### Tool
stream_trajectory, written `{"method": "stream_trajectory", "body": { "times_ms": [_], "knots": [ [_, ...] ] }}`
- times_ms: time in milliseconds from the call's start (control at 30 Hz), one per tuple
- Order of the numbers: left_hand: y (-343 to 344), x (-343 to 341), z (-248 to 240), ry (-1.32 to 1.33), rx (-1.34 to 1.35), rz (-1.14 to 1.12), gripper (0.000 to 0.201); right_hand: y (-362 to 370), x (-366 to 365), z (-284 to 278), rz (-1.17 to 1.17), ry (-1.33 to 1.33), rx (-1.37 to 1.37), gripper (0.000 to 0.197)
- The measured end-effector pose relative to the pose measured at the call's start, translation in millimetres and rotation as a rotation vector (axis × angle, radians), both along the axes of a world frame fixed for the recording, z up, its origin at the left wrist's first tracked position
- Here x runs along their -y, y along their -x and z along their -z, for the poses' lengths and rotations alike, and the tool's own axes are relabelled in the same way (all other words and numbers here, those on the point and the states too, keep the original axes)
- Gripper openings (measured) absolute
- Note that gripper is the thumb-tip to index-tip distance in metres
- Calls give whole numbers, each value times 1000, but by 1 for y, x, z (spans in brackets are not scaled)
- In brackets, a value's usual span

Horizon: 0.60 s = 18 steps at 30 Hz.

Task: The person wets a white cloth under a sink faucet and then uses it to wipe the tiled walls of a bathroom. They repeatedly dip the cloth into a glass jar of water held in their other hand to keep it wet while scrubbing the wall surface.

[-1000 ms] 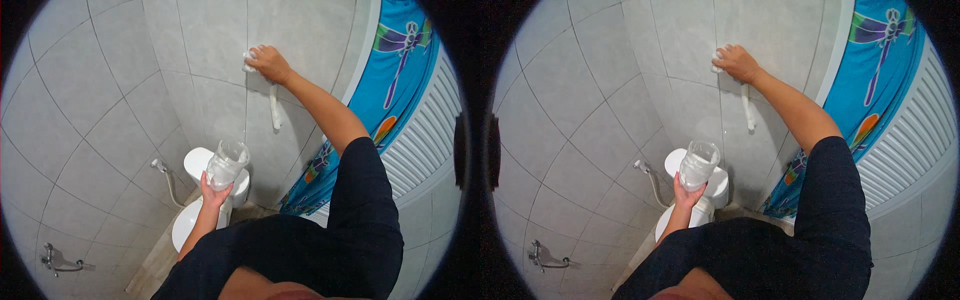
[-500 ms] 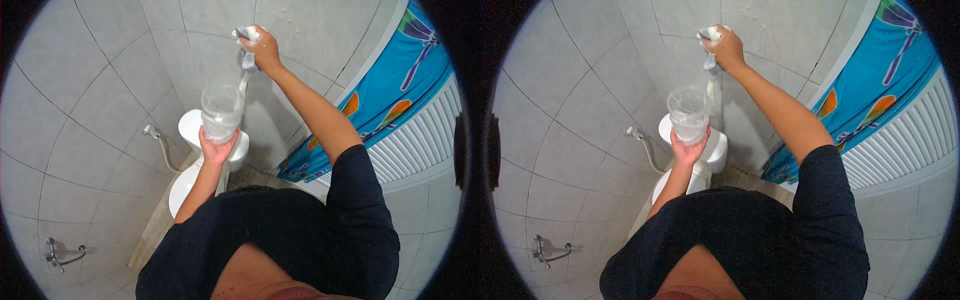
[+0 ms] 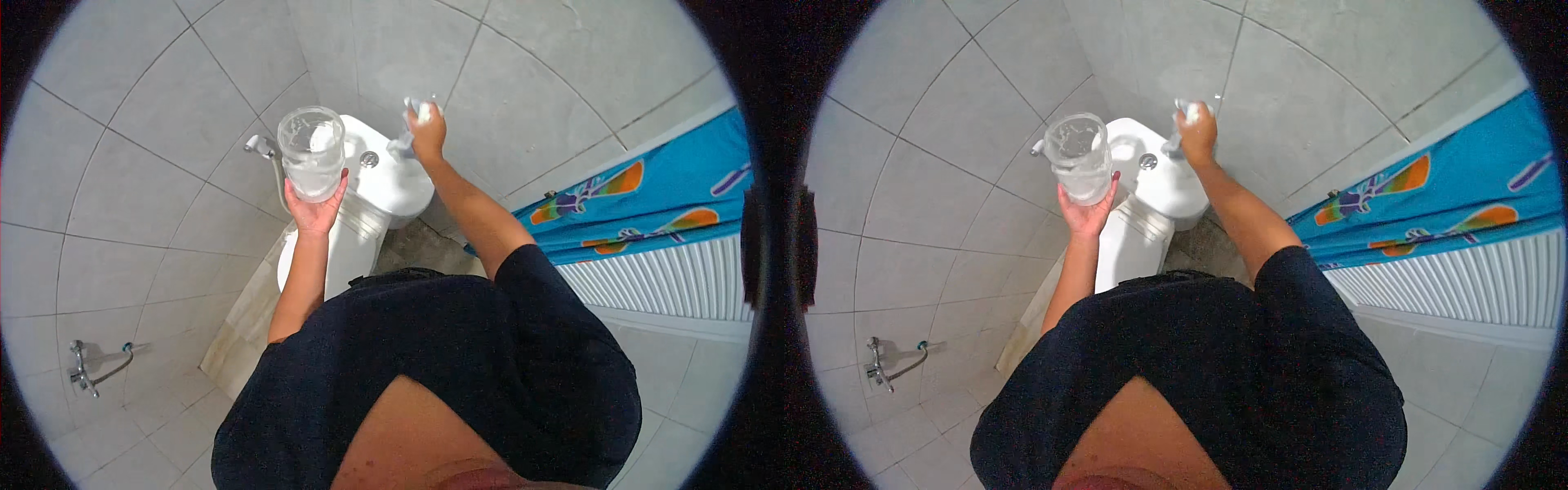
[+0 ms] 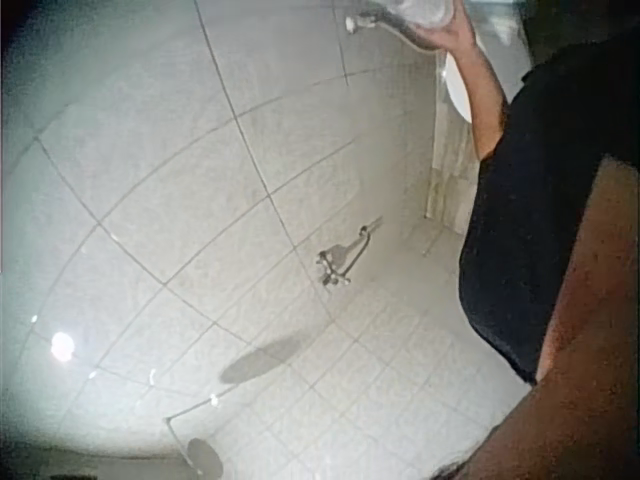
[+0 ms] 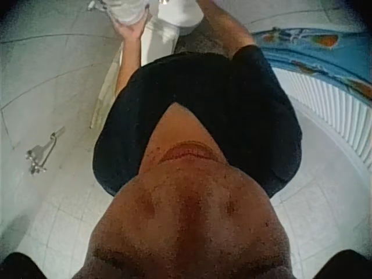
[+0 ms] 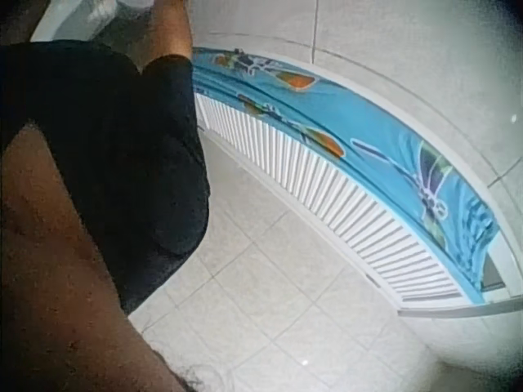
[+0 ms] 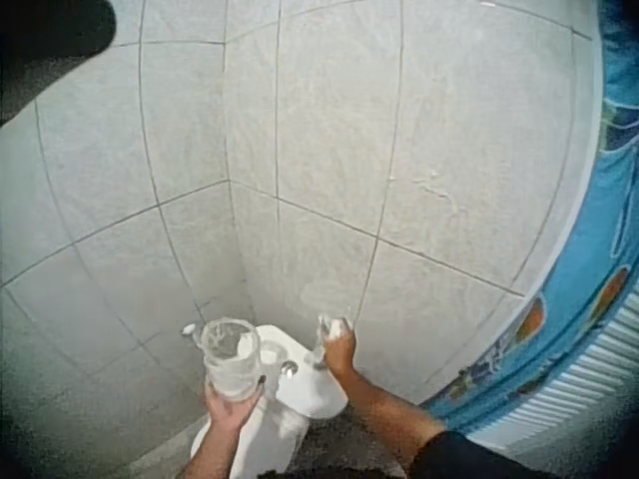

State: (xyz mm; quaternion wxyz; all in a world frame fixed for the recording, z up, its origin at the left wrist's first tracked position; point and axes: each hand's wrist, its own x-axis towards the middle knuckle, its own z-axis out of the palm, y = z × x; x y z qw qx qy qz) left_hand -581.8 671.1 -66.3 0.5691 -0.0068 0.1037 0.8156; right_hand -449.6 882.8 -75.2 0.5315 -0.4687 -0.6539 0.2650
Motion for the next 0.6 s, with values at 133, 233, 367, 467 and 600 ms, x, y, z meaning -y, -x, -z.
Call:
{"method": "stream_trajectory", "body": {
  "times_ms": [133,233,367,467,600],
  "knots": [
    [24,4,28,78,33,-13,65,-14,20,67,-162,-184,382,41],
    [34,-3,40,222,-42,-45,62,-20,25,122,-270,-276,729,45],
    [45,-13,63,318,-70,-3,61,-23,69,85,-273,25,968,46],
    [48,-33,72,412,-23,51,60,-32,59,96,-380,52,971,46],
    [54,-55,85,534,-11,66,60,-37,50,106,-425,100,925,38]
  ]
}}
